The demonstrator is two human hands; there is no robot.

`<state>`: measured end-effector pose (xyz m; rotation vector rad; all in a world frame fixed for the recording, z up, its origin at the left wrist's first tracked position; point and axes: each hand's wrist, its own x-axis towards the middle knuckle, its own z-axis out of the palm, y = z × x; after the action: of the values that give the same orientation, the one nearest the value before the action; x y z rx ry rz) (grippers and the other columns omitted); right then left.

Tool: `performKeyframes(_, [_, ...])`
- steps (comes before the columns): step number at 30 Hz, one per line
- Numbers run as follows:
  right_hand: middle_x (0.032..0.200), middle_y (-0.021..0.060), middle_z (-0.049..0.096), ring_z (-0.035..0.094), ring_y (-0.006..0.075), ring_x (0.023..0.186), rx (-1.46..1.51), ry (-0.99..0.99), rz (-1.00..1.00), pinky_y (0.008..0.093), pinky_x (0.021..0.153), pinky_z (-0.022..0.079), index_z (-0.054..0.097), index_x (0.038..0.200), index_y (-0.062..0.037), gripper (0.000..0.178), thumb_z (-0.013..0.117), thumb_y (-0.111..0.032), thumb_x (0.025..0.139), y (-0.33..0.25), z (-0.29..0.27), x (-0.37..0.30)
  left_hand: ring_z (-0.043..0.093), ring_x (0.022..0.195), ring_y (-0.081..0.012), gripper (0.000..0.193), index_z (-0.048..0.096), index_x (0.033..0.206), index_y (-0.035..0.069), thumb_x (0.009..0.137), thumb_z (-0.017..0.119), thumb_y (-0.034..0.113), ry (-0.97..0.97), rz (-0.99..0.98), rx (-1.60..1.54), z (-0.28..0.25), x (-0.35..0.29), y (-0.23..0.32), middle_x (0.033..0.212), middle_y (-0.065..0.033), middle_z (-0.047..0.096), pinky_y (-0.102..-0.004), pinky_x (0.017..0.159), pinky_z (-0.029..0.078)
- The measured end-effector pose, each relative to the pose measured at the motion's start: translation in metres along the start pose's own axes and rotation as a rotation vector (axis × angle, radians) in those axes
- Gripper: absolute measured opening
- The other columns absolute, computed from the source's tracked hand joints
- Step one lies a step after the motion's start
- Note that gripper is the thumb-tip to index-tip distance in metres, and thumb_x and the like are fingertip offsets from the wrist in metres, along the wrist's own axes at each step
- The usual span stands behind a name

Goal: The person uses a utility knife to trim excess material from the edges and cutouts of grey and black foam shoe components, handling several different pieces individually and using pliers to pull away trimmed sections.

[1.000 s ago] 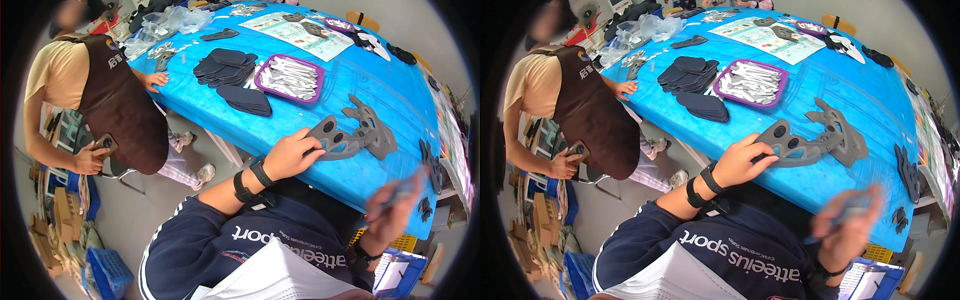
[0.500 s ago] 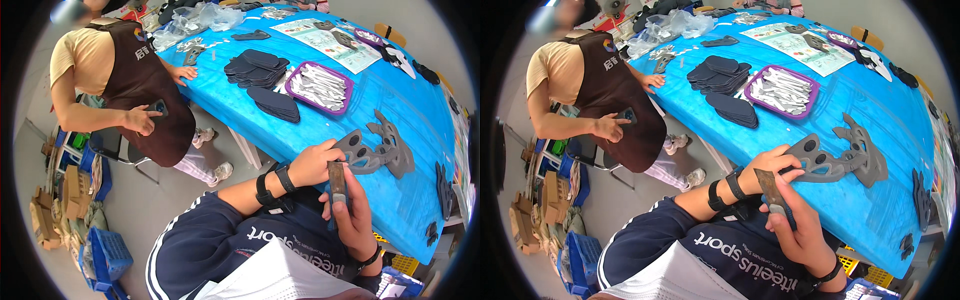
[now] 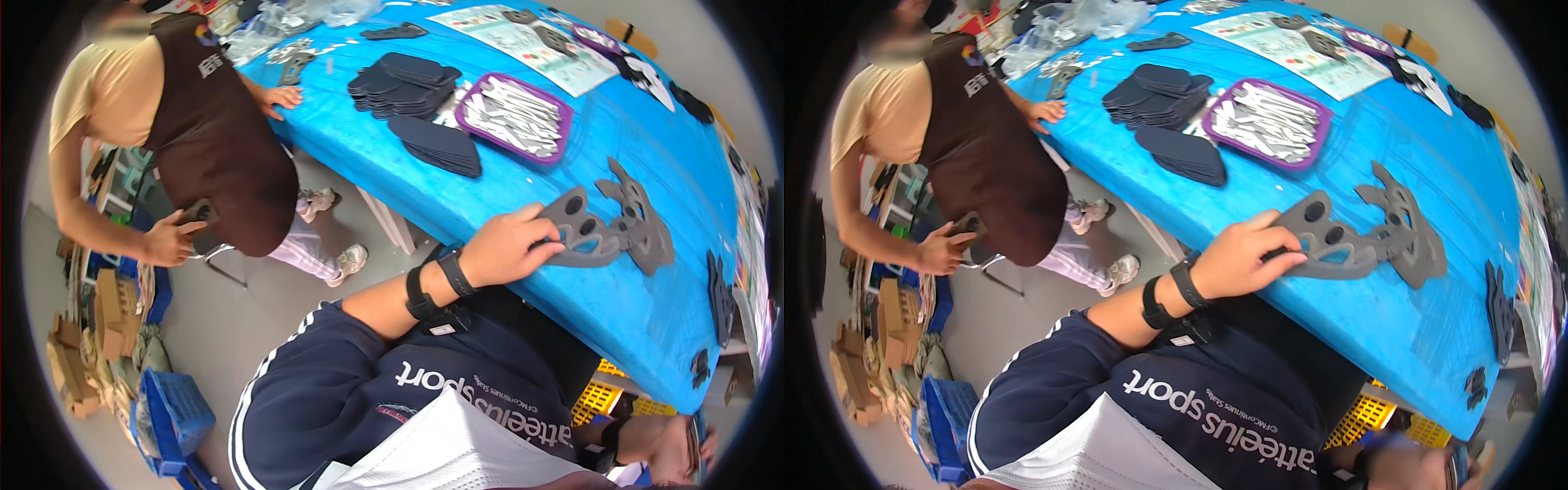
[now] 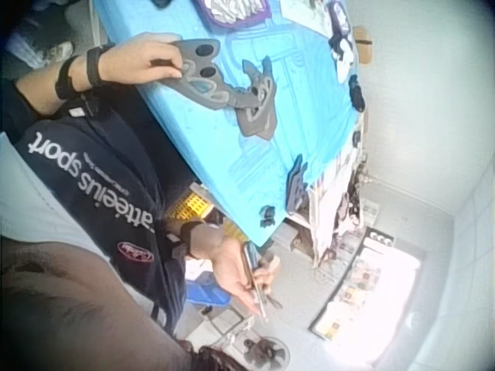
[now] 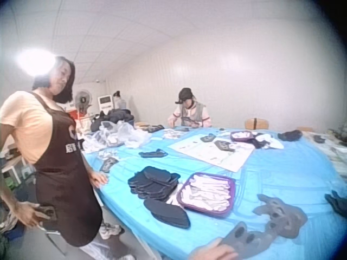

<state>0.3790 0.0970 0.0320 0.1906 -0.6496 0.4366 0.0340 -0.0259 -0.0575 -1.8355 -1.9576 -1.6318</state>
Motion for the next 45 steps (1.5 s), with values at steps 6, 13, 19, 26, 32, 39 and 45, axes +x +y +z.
performKeyframes(6, [0.102, 0.0137, 0.059, 0.054, 0.0133, 0.069, -0.625, -0.651, 0.859, 0.0223, 0.057, 0.044, 0.035, 0.14, -0.0023, 0.051, 0.053, -0.015, 0.094, 0.01, 0.019, -0.076, 0.058, 0.064, -0.0303, 0.012, 0.064, 0.085, 0.009, 0.083, 0.07, 0.019, -0.036, 0.031, -0.025, 0.001, 0.005, 0.002, 0.082, -0.0093, 0.054, -0.0382, 0.056, 0.046])
performKeyframes(13, [0.083, 0.013, 0.06, 0.059, 0.0303, 0.067, -0.758, -1.686, 0.809, 0.0356, 0.061, 0.05, 0.052, 0.136, -0.0128, 0.052, 0.056, 0.001, 0.085, 0.027, 0.057, -0.121, 0.062, 0.075, -0.031, 0.012, 0.066, 0.088, 0.008, 0.08, 0.072, 0.013, -0.066, 0.132, 0.045, -0.003, 0.012, -0.002, 0.098, -0.0121, 0.062, -0.0357, 0.065, 0.05])
performKeyframes(19, [0.074, 0.0122, 0.055, 0.054, 0.0304, 0.058, -0.849, -1.741, 0.778, 0.0372, 0.054, 0.045, 0.053, 0.136, -0.0194, 0.053, 0.055, -0.001, 0.086, 0.029, 0.049, -0.135, 0.058, 0.072, -0.0242, 0.01, 0.068, 0.087, 0.004, 0.079, 0.072, 0.009, -0.123, 0.151, 0.135, -0.001, 0.01, -0.008, 0.084, -0.0107, 0.063, -0.0314, 0.062, 0.046])
performKeyframes(26, [0.069, 0.01, 0.048, 0.049, 0.0278, 0.053, -0.899, -1.741, 0.75, 0.0371, 0.05, 0.043, 0.053, 0.136, -0.0215, 0.053, 0.057, -0.002, 0.086, 0.029, 0.04, -0.143, 0.059, 0.073, -0.02, 0.012, 0.067, 0.086, 0.003, 0.078, 0.074, 0.007, -0.062, 0.111, 0.107, 0.007, 0.009, -0.007, 0.085, -0.0087, 0.062, -0.0285, 0.062, 0.046])
performKeyframes(32, [0.067, 0.0085, 0.042, 0.045, 0.0258, 0.051, -0.93, -1.742, 0.712, 0.0353, 0.048, 0.041, 0.054, 0.135, -0.0236, 0.055, 0.06, -0.004, 0.084, 0.028, 0.035, -0.15, 0.059, 0.071, -0.0193, 0.012, 0.067, 0.086, 0.004, 0.077, 0.075, 0.006, -0.072, 0.1, 0.158, 0.01, 0.007, -0.004, 0.083, -0.0076, 0.062, -0.0279, 0.061, 0.046])
performKeyframes(39, [0.067, 0.008, 0.041, 0.044, 0.0255, 0.048, -0.958, -1.739, 0.619, 0.0355, 0.045, 0.04, 0.055, 0.134, -0.0268, 0.056, 0.062, -0.005, 0.083, 0.03, 0.033, -0.157, 0.059, 0.07, -0.019, 0.013, 0.067, 0.087, 0.004, 0.076, 0.076, 0.005, -0.067, 0.141, 0.224, 0.013, 0.006, -0.001, 0.083, -0.0075, 0.061, -0.0279, 0.059, 0.046])
performKeyframes(45, [0.069, 0.0091, 0.042, 0.047, 0.027, 0.048, -0.989, -1.793, 0.597, 0.0354, 0.044, 0.042, 0.055, 0.134, -0.0272, 0.057, 0.062, -0.004, 0.082, 0.026, 0.035, -0.156, 0.059, 0.068, -0.0184, 0.014, 0.067, 0.087, 0.004, 0.076, 0.076, 0.003, -0.025, 0.175, 0.287, 0.017, 0.006, 0.0, 0.084, -0.0078, 0.061, -0.0274, 0.058, 0.047])
